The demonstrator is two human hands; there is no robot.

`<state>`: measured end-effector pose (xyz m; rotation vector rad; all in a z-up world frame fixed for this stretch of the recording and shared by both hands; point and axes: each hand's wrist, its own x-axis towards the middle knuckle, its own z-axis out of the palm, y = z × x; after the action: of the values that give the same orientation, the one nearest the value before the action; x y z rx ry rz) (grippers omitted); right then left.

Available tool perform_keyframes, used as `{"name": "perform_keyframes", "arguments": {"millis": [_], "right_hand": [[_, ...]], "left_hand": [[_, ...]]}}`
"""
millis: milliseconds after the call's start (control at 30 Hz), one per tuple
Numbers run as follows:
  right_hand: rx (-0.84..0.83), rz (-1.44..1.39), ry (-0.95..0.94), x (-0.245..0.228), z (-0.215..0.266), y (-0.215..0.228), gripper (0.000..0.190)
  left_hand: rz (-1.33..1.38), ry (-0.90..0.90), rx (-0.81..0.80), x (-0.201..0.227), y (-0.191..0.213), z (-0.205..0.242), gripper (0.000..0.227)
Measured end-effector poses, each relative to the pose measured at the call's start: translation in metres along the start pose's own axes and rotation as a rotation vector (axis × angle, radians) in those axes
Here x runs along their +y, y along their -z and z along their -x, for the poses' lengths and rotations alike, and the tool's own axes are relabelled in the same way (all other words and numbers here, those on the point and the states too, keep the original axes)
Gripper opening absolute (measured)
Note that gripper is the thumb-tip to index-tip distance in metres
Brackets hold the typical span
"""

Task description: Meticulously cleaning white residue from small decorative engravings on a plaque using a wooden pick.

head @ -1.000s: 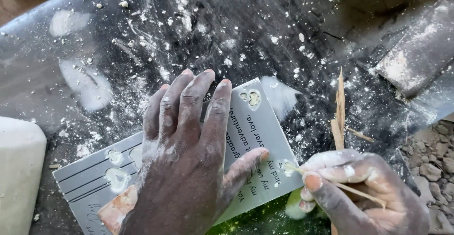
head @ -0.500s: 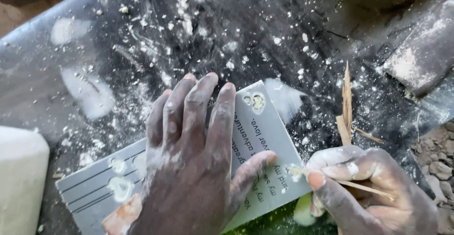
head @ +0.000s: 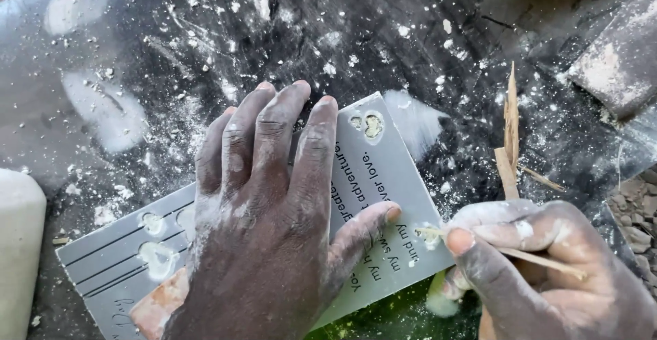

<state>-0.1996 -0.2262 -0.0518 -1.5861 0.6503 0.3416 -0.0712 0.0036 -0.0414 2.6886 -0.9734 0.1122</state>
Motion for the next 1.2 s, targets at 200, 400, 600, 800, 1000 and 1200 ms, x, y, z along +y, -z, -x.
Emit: {"name": "perform_keyframes", "arguments": {"millis": [200, 400, 600, 800, 1000, 1200], "right_hand": [[0.024, 0.128, -0.052, 0.010, 0.003, 0.008, 0.045], [0.226, 0.726, 0.026, -0.044, -0.002, -0.007, 0.025], [0.016, 0.463, 0.232, -0.065, -0.023, -0.006, 0.012], [0.065, 0.613, 0.204, -0.066, -0.022, -0.005, 0.010], [0.079, 0.760, 0.355, -0.066, -0.026, -0.006, 0.014], [0.231, 0.629, -0.364, -0.113, -0.029, -0.040, 0.014]], "left_hand": [[0.006, -0.009, 0.048, -0.001, -0.001, 0.000, 0.092], [0.037, 0.009, 0.008, -0.001, 0.000, -0.001, 0.093], [0.033, 0.010, -0.030, -0.002, 0.000, -0.001, 0.096], [0.025, -0.008, 0.021, -0.003, 0.000, -0.001, 0.093], [0.040, 0.012, 0.000, -0.003, -0.001, 0.002, 0.094], [0.046, 0.000, 0.023, -0.004, 0.000, 0.003, 0.090]]}}
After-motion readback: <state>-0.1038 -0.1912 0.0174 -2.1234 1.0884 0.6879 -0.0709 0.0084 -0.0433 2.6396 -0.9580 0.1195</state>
